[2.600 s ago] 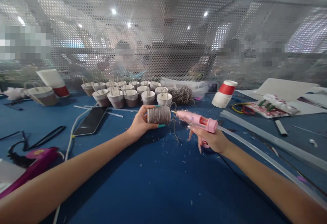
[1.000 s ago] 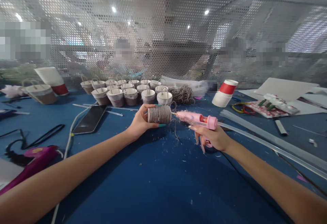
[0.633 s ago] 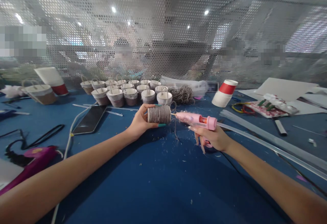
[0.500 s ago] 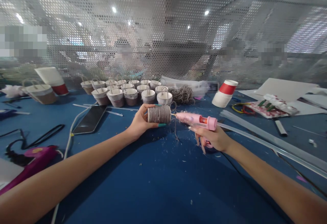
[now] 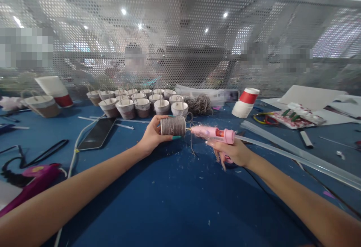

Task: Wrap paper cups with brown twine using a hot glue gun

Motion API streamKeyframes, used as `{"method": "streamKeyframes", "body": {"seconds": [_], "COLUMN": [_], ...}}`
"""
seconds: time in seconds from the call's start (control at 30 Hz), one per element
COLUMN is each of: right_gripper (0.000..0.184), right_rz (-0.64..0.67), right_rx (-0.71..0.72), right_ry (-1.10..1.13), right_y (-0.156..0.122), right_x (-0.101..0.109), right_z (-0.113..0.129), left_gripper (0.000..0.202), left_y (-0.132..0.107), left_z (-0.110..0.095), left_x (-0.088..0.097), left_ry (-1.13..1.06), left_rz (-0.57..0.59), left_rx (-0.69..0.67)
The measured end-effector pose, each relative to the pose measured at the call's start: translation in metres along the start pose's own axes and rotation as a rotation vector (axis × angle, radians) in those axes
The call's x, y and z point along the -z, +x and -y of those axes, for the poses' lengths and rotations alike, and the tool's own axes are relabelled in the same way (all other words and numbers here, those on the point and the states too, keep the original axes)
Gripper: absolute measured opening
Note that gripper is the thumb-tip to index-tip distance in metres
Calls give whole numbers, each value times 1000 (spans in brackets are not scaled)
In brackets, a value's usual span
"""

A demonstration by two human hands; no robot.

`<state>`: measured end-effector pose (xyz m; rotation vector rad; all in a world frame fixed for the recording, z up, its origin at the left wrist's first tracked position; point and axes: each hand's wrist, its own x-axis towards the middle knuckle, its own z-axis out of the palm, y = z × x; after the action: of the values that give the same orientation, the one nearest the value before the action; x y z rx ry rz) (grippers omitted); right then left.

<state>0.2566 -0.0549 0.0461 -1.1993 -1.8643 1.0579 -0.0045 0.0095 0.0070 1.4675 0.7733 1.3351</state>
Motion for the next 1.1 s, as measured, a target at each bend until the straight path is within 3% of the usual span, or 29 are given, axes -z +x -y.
{"method": "streamKeyframes", "body": {"seconds": [0.2, 0.8, 1.1], "right_gripper": [22, 40, 37], "right_rz": [26, -9, 73], "right_rx": [49, 5, 66], "right_ry": [10, -29, -4], "right_y": [-2, 0, -2], "right_x": [0, 4, 3], "right_z": [12, -2, 14], "left_gripper": [66, 67, 67], "left_y": [-1, -1, -1], "left_z": [-1, -1, -2], "left_x": [0, 0, 0], "left_ry": [-10, 8, -1], "left_rz": [-7, -8, -3], "left_rx": [-2, 8, 6]}}
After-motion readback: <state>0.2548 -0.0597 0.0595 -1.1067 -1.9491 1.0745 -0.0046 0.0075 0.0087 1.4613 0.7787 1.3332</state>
